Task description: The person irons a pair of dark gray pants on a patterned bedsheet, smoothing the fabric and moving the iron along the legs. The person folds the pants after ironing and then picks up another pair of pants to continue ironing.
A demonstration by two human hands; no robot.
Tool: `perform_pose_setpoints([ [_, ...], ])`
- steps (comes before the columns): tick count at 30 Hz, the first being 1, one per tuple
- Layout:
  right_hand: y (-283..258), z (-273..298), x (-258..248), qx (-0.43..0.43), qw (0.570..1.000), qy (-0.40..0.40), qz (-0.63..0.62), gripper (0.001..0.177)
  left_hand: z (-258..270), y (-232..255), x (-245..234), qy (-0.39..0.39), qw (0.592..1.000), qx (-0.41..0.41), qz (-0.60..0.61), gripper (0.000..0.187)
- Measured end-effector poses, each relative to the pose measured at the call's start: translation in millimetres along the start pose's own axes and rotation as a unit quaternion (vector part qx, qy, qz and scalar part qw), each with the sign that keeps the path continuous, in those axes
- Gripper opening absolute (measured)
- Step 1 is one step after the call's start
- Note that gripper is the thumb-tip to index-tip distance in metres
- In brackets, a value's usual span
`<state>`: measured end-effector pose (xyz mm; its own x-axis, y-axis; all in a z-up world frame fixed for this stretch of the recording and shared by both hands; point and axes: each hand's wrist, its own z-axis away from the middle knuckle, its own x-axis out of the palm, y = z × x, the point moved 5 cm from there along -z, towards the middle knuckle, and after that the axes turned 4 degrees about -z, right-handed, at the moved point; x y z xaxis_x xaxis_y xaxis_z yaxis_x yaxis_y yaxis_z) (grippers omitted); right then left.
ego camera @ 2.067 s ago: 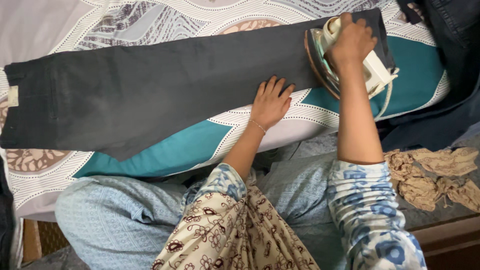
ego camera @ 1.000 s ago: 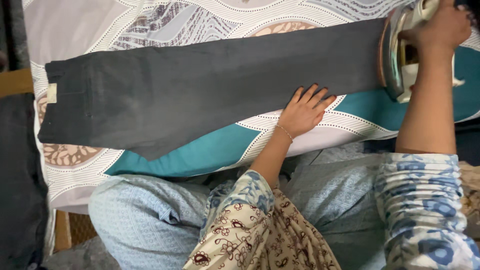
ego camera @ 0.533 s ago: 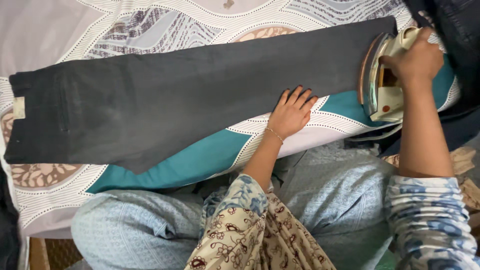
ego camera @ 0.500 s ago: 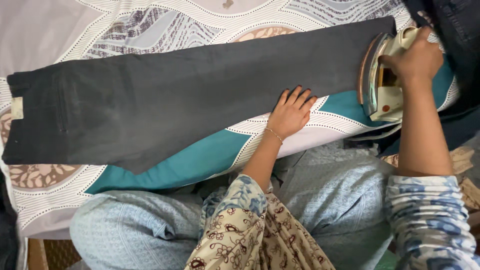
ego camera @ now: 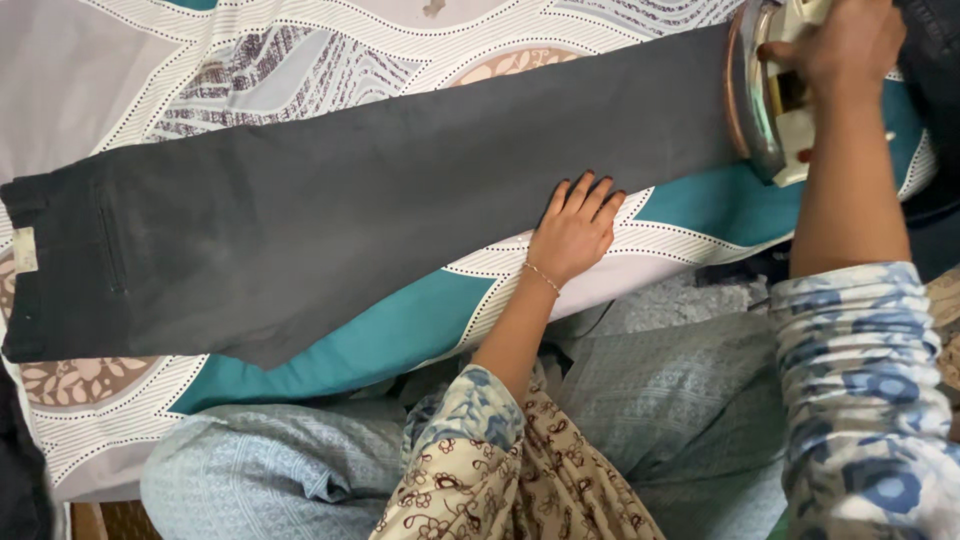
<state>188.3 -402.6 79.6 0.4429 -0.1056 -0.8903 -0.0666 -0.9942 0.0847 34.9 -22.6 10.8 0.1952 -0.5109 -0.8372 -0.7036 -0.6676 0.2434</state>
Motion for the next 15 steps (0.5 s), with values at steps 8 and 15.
perform_pose_setpoints([
  [8, 18, -5, 19, -0.007, 0.996, 0.039, 0.08, 0.076, 0, -1, -2, 0.003, 1.0, 0.003, 0.011, 0.042],
  [15, 41, 1, 46, 0.133, 0.991, 0.003, 0.015, 0.106, 3, 0, -4, 0.003, 1.0, 0.005, 0.006, 0.045],
])
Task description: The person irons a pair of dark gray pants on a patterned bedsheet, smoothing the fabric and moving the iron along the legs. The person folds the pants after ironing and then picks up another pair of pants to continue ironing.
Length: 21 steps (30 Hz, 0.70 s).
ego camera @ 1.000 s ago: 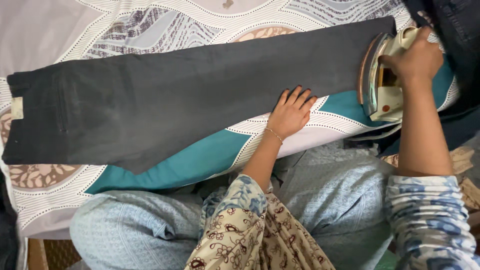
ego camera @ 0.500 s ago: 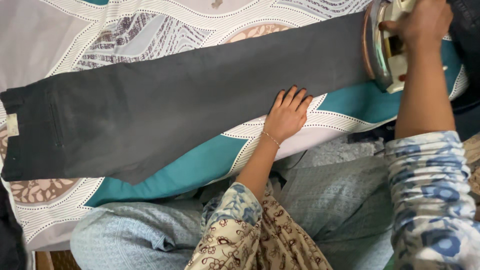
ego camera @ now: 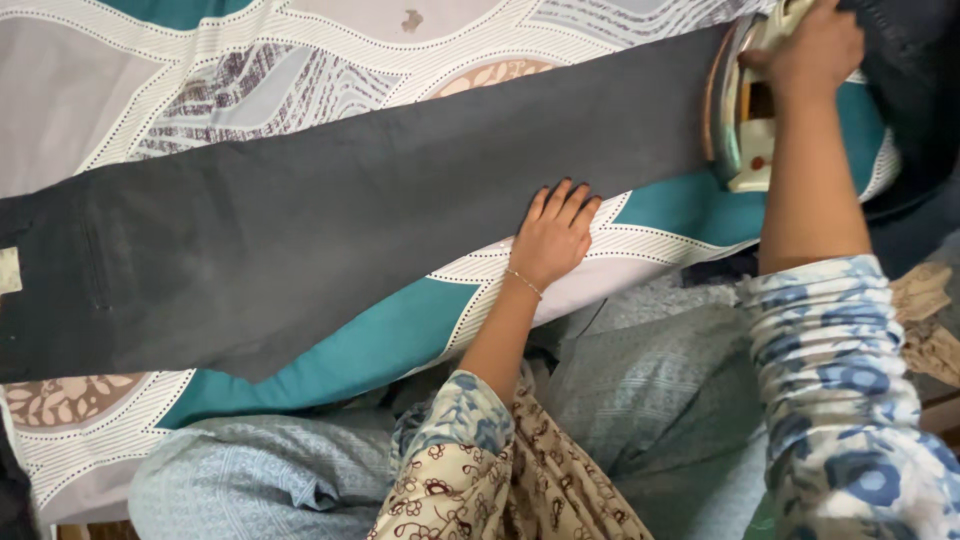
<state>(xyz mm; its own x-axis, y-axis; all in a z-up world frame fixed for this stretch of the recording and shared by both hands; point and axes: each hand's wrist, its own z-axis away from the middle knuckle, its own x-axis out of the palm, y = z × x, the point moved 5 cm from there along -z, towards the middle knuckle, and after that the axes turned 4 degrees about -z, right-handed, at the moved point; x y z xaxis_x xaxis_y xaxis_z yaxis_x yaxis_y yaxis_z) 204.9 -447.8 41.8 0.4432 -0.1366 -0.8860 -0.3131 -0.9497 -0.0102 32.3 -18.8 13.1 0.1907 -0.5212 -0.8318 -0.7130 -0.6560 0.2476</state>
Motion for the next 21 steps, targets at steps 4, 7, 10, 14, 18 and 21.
perform_pose_setpoints([
  [4, -2, 15, -22, 0.066, 0.996, -0.051, -0.013, 0.119, 1, 0, -3, 0.023, 1.0, -0.006, -0.017, 0.042],
  [7, -6, 46, -51, 0.093, 0.992, -0.074, -0.031, 0.115, 2, 0, -1, 0.033, 0.999, -0.002, -0.022, 0.043],
  [10, -18, 78, -82, 0.142, 0.982, -0.106, -0.059, 0.113, 1, 2, 0, 0.036, 0.999, 0.009, -0.024, 0.043],
  [14, -31, 111, -123, 0.189, 0.963, -0.166, -0.097, 0.095, 2, 1, -1, 0.033, 0.999, 0.009, -0.039, 0.043],
  [18, -38, 106, -147, 0.187, 0.958, -0.161, -0.143, 0.084, -2, 5, -4, 0.017, 0.999, 0.017, -0.047, 0.046],
  [21, -49, 103, -152, 0.147, 0.961, -0.15, -0.18, 0.083, -2, 5, -3, 0.004, 0.998, 0.011, -0.057, 0.045],
])
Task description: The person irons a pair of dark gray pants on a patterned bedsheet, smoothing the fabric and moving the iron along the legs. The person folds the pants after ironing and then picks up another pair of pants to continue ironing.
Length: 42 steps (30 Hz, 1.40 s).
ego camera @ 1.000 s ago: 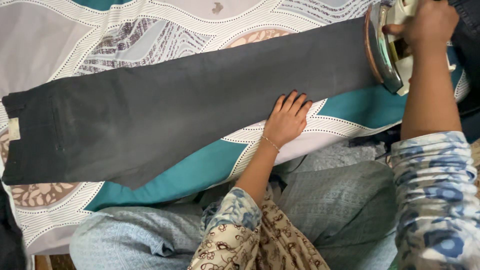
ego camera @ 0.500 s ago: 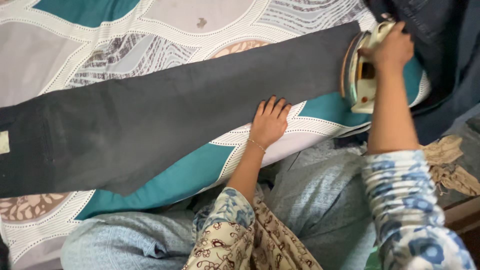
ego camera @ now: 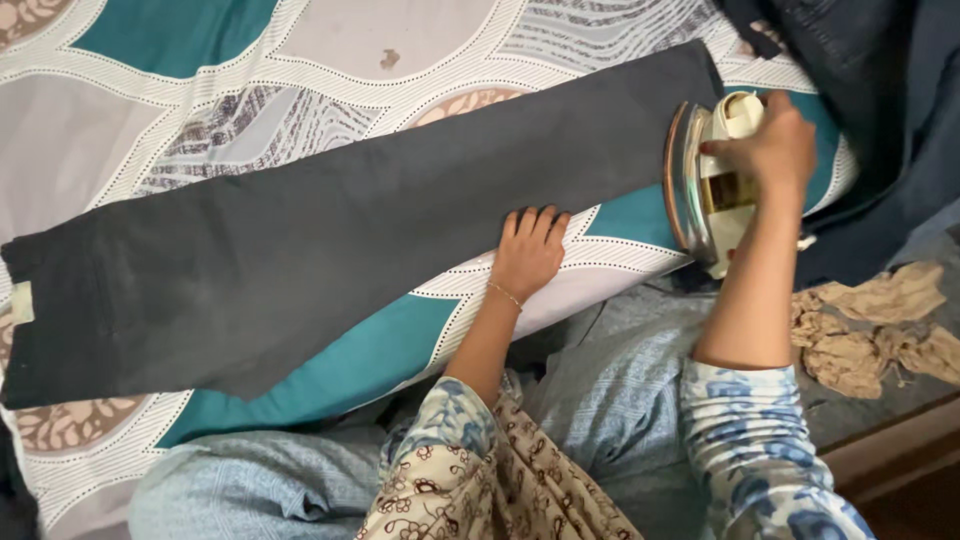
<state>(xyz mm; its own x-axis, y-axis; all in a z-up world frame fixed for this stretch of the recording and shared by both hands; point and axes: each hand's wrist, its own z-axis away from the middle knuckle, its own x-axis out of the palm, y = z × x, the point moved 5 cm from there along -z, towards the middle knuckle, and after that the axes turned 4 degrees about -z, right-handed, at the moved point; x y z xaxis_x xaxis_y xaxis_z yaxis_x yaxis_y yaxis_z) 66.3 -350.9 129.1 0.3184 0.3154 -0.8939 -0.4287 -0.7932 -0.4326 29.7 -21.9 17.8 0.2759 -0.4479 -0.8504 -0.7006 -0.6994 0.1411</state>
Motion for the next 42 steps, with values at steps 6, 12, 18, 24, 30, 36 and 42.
perform_pose_setpoints([
  [6, -62, 5, -10, -0.115, 0.993, -0.025, -0.011, 0.072, 3, 5, -2, 0.02, 0.999, 0.018, -0.027, 0.043],
  [12, -137, 26, 20, -0.214, 0.974, -0.066, -0.016, 0.063, 3, 7, -5, 0.027, 0.998, 0.006, -0.056, 0.034],
  [18, -184, 56, 67, -0.261, 0.958, -0.115, 0.003, 0.057, 4, 2, -17, 0.071, 0.994, -0.063, -0.056, 0.031],
  [24, -178, 27, 84, -0.197, 0.974, -0.102, 0.05, 0.06, 6, -3, -18, 0.037, 0.994, -0.103, -0.027, 0.031],
  [30, -133, -25, 89, -0.17, 0.983, -0.036, 0.066, 0.064, 11, -9, -19, 0.032, 0.989, -0.143, -0.029, 0.031],
  [36, -65, -70, 74, -0.118, 0.99, 0.059, 0.047, 0.066, 12, -9, -20, 0.046, 0.989, -0.143, -0.015, 0.033],
  [42, -15, -79, 59, -0.165, 0.961, 0.213, 0.054, 0.075, 11, -10, -24, 0.049, 0.988, -0.148, 0.002, 0.031],
])
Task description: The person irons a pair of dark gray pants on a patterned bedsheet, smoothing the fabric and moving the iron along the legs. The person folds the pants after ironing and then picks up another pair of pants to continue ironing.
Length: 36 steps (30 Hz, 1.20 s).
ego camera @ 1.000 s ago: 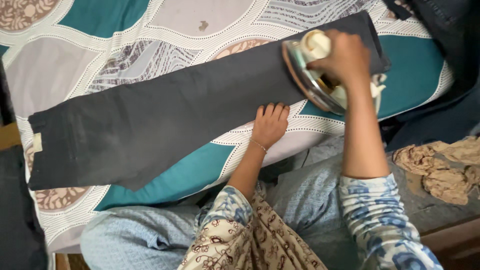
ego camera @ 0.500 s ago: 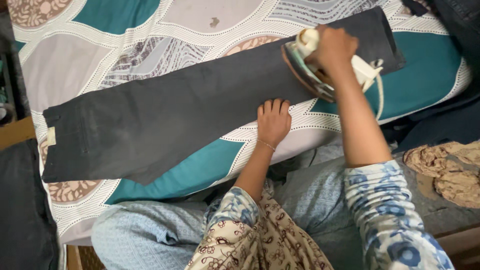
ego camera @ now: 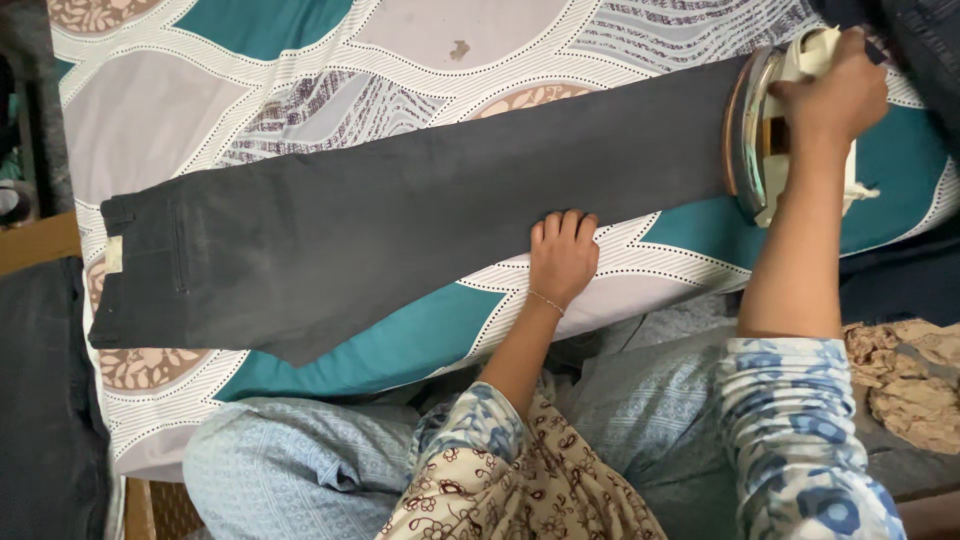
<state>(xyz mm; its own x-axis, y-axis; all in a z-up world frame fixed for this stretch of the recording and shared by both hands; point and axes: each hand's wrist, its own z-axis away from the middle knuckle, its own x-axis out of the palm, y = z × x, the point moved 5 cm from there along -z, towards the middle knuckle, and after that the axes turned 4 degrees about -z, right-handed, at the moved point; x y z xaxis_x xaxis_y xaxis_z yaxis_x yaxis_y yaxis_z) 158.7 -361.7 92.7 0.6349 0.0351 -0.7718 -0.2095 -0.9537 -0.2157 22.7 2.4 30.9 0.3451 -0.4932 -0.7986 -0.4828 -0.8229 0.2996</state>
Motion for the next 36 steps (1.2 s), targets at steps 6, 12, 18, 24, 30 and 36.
perform_pose_setpoints([
  [6, 31, 7, 1, 0.076, 0.974, -0.188, -0.097, 0.069, -1, 1, -5, 0.014, 1.0, 0.005, -0.003, 0.03],
  [12, 57, 24, 4, 0.222, 0.881, -0.414, -0.059, 0.068, -4, 3, -4, 0.007, 0.999, 0.007, -0.034, 0.03],
  [18, 28, 40, -33, 0.16, 0.81, -0.56, -0.067, 0.082, 1, 3, 4, 0.015, 0.998, 0.017, -0.051, 0.025],
  [24, -56, 44, -73, 0.061, 0.806, -0.588, -0.041, 0.08, 2, 7, 6, 0.023, 0.996, 0.047, -0.066, 0.027],
  [30, -150, 39, -86, -0.053, 0.822, -0.558, -0.098, 0.068, 8, 10, 5, 0.022, 0.995, 0.084, -0.057, 0.018],
  [36, -222, 50, -61, -0.138, 0.865, -0.479, -0.049, 0.076, 7, 11, 2, 0.003, 0.995, 0.081, -0.055, 0.009],
])
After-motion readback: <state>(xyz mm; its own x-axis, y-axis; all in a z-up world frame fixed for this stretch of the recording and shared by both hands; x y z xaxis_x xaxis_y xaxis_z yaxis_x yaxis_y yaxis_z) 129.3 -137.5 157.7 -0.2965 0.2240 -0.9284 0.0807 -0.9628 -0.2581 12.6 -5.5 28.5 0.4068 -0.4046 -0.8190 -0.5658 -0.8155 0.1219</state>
